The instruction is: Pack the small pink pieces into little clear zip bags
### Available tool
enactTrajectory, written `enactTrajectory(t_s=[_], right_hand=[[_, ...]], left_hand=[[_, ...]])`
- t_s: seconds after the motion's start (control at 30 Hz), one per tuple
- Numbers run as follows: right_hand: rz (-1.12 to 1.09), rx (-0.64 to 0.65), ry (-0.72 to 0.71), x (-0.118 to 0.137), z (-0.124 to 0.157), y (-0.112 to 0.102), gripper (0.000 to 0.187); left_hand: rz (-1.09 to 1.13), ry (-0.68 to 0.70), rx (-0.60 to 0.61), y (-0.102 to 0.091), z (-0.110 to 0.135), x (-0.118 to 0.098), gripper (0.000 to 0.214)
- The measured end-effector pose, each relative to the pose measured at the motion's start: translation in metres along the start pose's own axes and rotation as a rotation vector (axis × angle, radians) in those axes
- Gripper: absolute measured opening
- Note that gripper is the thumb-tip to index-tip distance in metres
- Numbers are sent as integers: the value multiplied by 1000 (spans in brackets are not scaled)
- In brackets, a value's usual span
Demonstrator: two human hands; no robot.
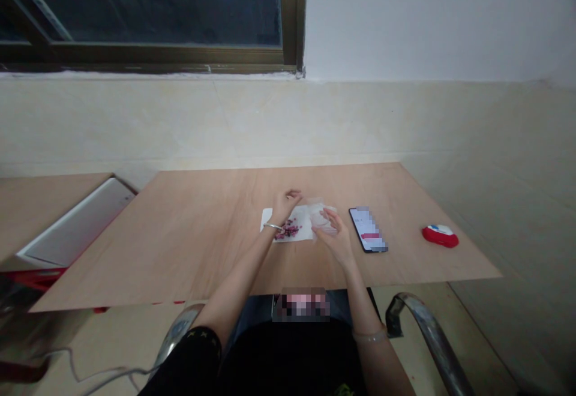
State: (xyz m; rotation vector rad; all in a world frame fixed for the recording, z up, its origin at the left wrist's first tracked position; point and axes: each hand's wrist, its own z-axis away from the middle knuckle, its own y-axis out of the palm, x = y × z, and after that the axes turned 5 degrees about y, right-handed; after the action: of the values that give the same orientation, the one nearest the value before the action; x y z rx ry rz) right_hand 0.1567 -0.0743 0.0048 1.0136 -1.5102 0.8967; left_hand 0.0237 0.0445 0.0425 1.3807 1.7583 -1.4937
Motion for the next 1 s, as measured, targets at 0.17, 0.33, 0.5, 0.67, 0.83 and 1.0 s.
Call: enactTrajectory(t_s=[0.17,0.33,0.5,0.67,0.83,1.0], right_hand=[[-13,3,1,-4,1,5,57],[-20,29,12,-5,3,11,58],[-11,29,-1,-4,3,9,56],[-3,22,-2,-2,3,4,56],[-18,14,11,-1,3,3,57],[-5,27,-4,-4,3,2,59]], left_hand=[[28,114,24,-21,15,-34,25],[33,273,276,-30,35,-54,24],[-9,240,231,-28,34,-40,21],[-84,110,113,-20,31,9,20],[-347,72,228,-4,41,46,21],[-485,140,308,15,51,54,22]])
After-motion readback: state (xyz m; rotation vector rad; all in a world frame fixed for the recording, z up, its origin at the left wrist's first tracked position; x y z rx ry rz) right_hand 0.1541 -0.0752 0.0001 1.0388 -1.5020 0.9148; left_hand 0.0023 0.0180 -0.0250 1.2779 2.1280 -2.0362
